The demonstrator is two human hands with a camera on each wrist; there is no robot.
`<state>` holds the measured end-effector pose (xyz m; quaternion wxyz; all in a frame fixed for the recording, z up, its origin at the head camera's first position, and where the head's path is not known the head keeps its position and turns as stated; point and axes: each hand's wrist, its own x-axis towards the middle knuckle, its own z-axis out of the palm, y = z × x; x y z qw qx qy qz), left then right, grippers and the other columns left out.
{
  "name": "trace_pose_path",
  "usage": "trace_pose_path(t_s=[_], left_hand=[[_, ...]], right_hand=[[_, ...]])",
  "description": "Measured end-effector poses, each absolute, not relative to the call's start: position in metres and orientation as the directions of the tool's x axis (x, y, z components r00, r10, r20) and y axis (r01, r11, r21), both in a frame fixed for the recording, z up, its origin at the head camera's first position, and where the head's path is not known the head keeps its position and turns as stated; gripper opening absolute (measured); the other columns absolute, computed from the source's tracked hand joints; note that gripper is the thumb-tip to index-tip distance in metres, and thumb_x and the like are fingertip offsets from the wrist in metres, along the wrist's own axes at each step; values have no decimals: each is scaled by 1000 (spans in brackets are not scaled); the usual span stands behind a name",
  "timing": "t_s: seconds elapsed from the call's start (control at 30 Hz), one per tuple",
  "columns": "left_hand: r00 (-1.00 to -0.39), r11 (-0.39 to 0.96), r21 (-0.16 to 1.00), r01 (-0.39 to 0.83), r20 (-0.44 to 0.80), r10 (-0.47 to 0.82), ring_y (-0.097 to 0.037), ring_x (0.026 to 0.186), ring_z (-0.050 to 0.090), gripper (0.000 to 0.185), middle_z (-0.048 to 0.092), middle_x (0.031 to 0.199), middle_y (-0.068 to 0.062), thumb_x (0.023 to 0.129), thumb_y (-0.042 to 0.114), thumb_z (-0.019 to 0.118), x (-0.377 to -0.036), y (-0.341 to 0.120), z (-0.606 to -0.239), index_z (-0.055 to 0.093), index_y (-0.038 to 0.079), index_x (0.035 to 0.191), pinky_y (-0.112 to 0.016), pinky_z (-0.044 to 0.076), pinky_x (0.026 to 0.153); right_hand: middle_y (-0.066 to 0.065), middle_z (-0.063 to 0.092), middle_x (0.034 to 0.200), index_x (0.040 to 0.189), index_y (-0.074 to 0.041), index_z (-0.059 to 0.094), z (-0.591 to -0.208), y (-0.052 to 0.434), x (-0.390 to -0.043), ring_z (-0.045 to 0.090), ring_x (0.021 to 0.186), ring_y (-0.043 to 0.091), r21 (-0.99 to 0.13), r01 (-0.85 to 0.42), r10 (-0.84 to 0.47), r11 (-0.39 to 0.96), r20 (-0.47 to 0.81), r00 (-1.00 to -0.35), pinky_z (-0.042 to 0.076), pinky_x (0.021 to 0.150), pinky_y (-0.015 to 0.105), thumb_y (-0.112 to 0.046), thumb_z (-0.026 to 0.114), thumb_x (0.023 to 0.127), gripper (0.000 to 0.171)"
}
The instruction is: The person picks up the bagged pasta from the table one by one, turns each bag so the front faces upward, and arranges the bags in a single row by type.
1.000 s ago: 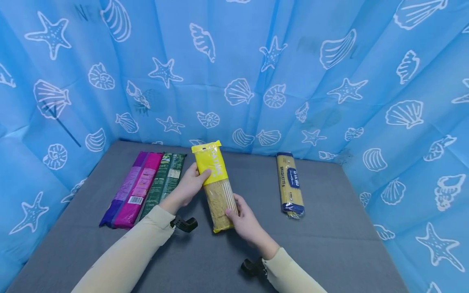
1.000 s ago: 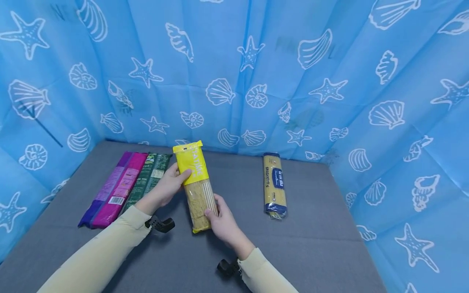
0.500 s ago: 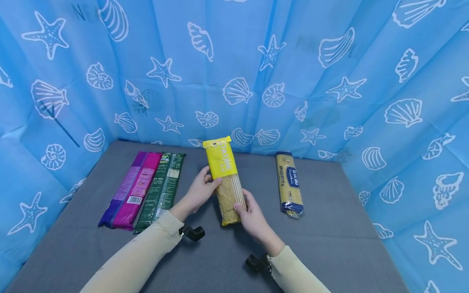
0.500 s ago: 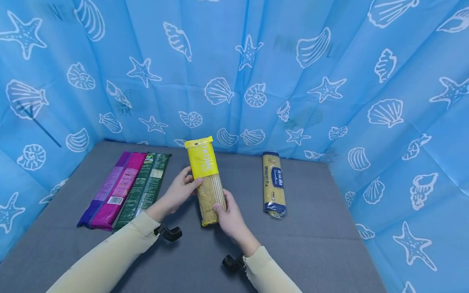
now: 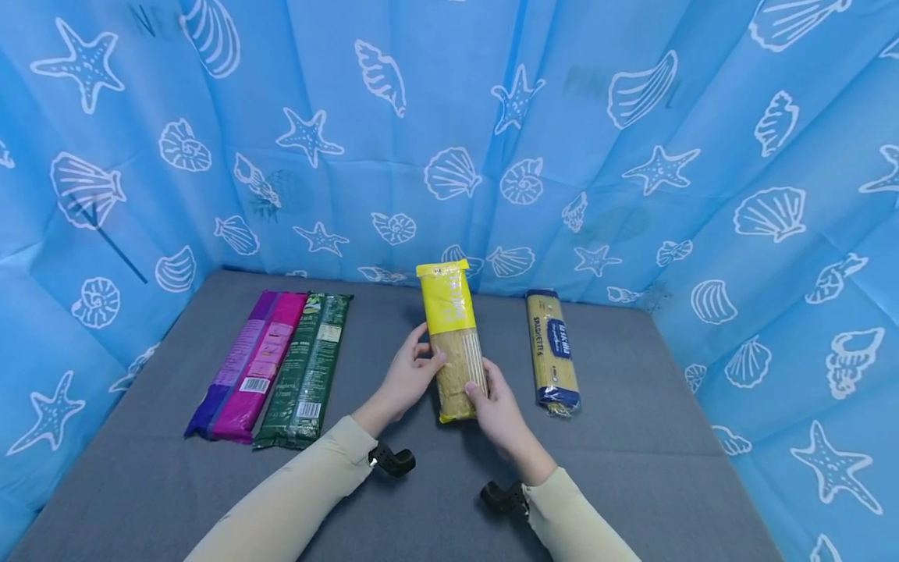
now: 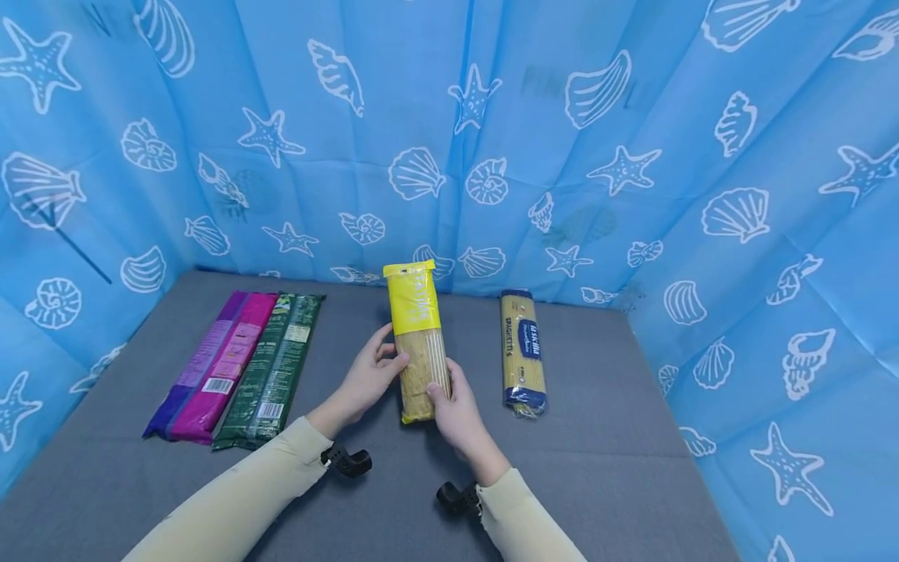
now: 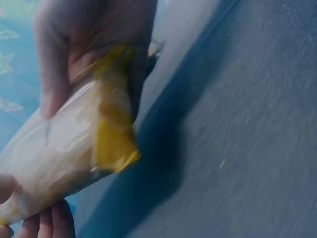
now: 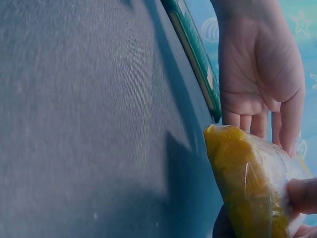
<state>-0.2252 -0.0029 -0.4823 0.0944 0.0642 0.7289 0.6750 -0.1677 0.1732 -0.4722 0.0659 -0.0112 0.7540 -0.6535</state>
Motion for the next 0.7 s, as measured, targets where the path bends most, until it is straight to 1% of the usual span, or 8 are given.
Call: trace_pose_path(t_s=[0.07, 0.1, 0.27, 0.37, 0.47, 0.6, 0.7], left_hand=[[-971, 72, 997, -40, -56, 234, -22, 104, 61, 71, 54, 130, -9, 96, 29, 62, -222, 4, -484, 21, 26, 154, -40, 51, 87], [-968, 74, 996, -40, -57, 246, -23, 104, 61, 70, 53, 130, -11, 97, 27, 61, -218, 7, -481, 21, 23, 154, -40, 52, 86], [-958, 82, 996, -45, -66, 279, -22, 101, 61, 67, 53, 129, -13, 97, 24, 61, -206, 34, -501, 25, 17, 153, -37, 53, 79], [-954, 76, 996, -44, -65, 292, -21, 102, 61, 67, 52, 130, -12, 95, 24, 64, -205, 49, -513, 29, 18, 152, -34, 54, 78], [-949, 71, 996, -55, -74, 308, -23, 108, 59, 67, 50, 135, -13, 94, 20, 67, -207, 60, -512, 32, 17, 151, -33, 54, 80], [-940, 66, 996, -66, -84, 331, -26, 117, 54, 67, 47, 140, -14, 93, 15, 67, -210, 71, -512, 33, 12, 150, -33, 52, 86], [-937, 74, 995, -70, -91, 337, -26, 122, 50, 65, 46, 142, -13, 93, 12, 67, -214, 77, -511, 36, 10, 149, -33, 50, 91]], right_hand=[[22, 52, 128, 150, -11, 25, -474, 177, -171, 60, 106, 30, -986, 88, -84, 143, -101, -991, 52, 85, 43, -11, 41, 105, 48], [21, 52, 128, 150, -10, 25, -475, 179, -172, 60, 106, 29, -985, 91, -71, 146, -102, -992, 52, 84, 43, -11, 41, 105, 48], [21, 51, 130, 149, -10, 26, -480, 196, -183, 58, 109, 30, -978, 135, 3, 159, -137, -991, 50, 87, 43, -10, 39, 105, 47], [19, 51, 131, 149, -10, 26, -481, 207, -188, 57, 111, 29, -972, 165, 47, 168, -159, -986, 49, 90, 42, -12, 39, 105, 46], [19, 50, 132, 149, -9, 25, -481, 216, -193, 55, 112, 28, -966, 193, 70, 171, -183, -981, 48, 91, 41, -12, 38, 105, 46], [19, 47, 134, 149, -7, 25, -481, 226, -199, 53, 111, 30, -960, 228, 93, 164, -215, -972, 45, 91, 40, -11, 38, 105, 46], [19, 44, 135, 148, -6, 26, -481, 230, -204, 50, 112, 30, -956, 243, 115, 162, -226, -967, 44, 92, 40, -11, 39, 104, 46]])
